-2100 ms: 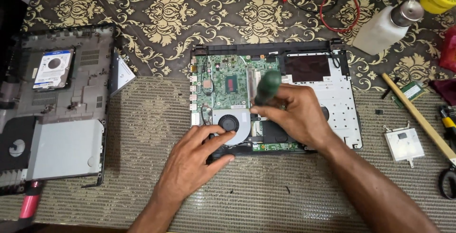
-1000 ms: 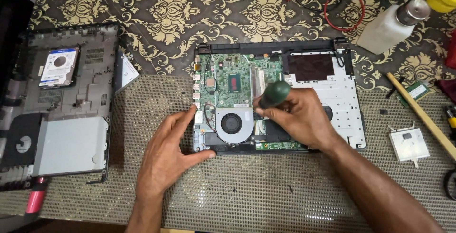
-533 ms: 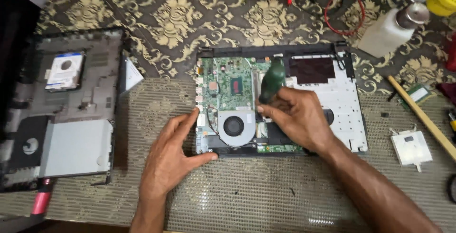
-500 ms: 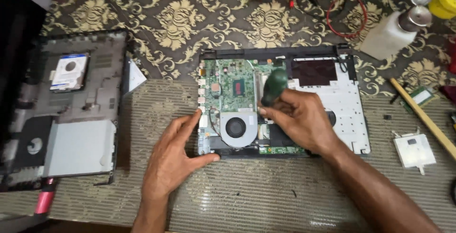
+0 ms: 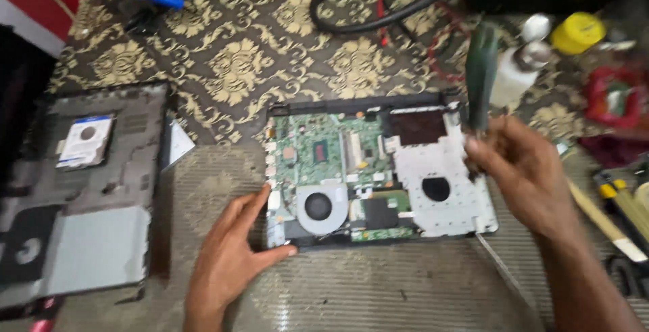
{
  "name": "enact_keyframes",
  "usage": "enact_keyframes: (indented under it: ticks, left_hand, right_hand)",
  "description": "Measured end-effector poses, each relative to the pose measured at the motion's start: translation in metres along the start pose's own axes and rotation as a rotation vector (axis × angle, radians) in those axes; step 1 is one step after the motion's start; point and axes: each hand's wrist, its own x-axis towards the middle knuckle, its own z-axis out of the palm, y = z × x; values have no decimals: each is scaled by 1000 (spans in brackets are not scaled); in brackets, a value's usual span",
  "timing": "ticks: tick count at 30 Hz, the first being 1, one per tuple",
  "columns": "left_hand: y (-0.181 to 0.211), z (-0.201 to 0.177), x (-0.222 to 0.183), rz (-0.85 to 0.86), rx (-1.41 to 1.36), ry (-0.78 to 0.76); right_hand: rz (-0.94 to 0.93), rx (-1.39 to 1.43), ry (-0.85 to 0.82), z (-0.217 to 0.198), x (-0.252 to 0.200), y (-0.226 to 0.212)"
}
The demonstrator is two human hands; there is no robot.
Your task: Connecting internal ribbon cables and components to a laptop motherboard during a repair.
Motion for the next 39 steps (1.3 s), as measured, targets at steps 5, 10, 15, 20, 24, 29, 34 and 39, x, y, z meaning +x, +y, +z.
enact_keyframes:
  ticks: [5,10,15,20,24,29,34,39]
  left_hand:
    - [4,-2,4,-85,48,-98]
    - [3,0,5,-150,78,-140]
    - [4,-2,4,-104,59,-111]
    - [-6,-2,3,-42,-35,-96]
    - [-17,-3,4,-21,-311,70]
    - [-10,-37,24,14,-454,295]
    - [-7,-48,88,113,-363,229]
    - [-18,-29,105,333,-454,230]
  right_hand:
    - [440,-598,12,-54,-33,13]
    - [565,-692,14,-66,-47,40]
    - [542,-789,-9,-62,-31,50]
    - [483,-833,65,-50,-20,36]
    - [153,-731,335,-58,-26,51]
    - [259,-623,307,-36,-26,34]
    - [88,-647,41,27,-5,15]
    - [-447,-374,-352,114,6,-22]
